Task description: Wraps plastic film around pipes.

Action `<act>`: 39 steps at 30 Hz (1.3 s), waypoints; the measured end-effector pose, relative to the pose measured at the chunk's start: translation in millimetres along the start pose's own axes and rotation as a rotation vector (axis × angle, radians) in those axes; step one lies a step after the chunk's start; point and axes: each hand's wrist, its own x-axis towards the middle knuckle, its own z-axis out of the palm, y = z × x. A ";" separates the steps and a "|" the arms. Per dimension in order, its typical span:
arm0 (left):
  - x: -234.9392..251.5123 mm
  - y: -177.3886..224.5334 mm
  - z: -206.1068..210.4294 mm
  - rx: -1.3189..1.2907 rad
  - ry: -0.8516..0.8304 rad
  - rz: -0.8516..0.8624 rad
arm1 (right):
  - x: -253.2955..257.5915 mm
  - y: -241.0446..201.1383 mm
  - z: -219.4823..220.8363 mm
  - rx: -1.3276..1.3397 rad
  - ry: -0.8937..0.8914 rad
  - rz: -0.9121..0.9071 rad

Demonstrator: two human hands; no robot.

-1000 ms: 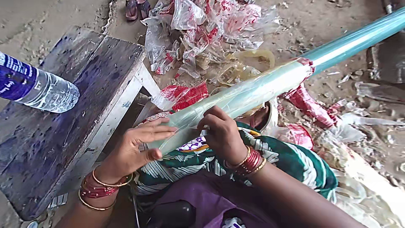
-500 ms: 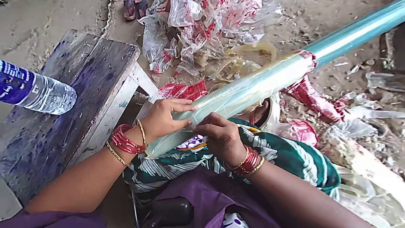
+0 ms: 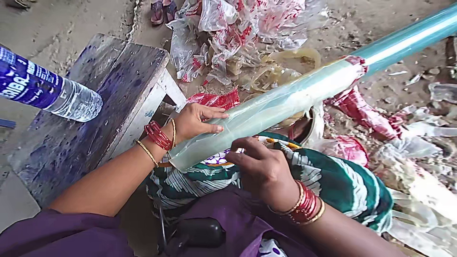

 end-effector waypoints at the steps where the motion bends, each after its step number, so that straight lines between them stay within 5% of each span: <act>1: -0.5 2.1 -0.9 -0.008 -0.011 -0.018 | 3.5 -2.0 3.9 0.006 0.001 0.009; 4: -15.3 6.6 -2.8 0.144 0.013 0.006 | 16.2 -4.2 15.3 -0.037 -0.067 0.021; 9: -73.5 2.7 22.8 0.332 0.596 0.015 | 21.1 3.9 40.5 -0.054 -0.152 0.028; 12: -82.7 -2.7 44.3 0.221 0.694 0.100 | 27.3 6.6 42.4 0.014 -0.181 0.029; 19: -70.4 -3.3 37.6 0.348 0.685 0.002 | 6.0 8.8 45.4 0.067 0.011 -0.106; 26: -57.7 8.5 20.5 0.276 0.629 -0.329 | -9.5 -2.3 25.7 -0.003 -0.016 -0.051; 30: -57.8 1.7 17.5 0.317 0.641 -0.259 | 7.5 -0.7 -15.4 0.128 -0.108 0.003; 33: -59.8 1.8 19.4 0.370 0.625 -0.188 | 37.2 18.1 -47.6 -0.032 -0.139 0.024; 39: -58.8 10.4 29.3 0.684 0.556 -0.042 | 74.1 84.8 -24.1 -0.014 -0.465 0.035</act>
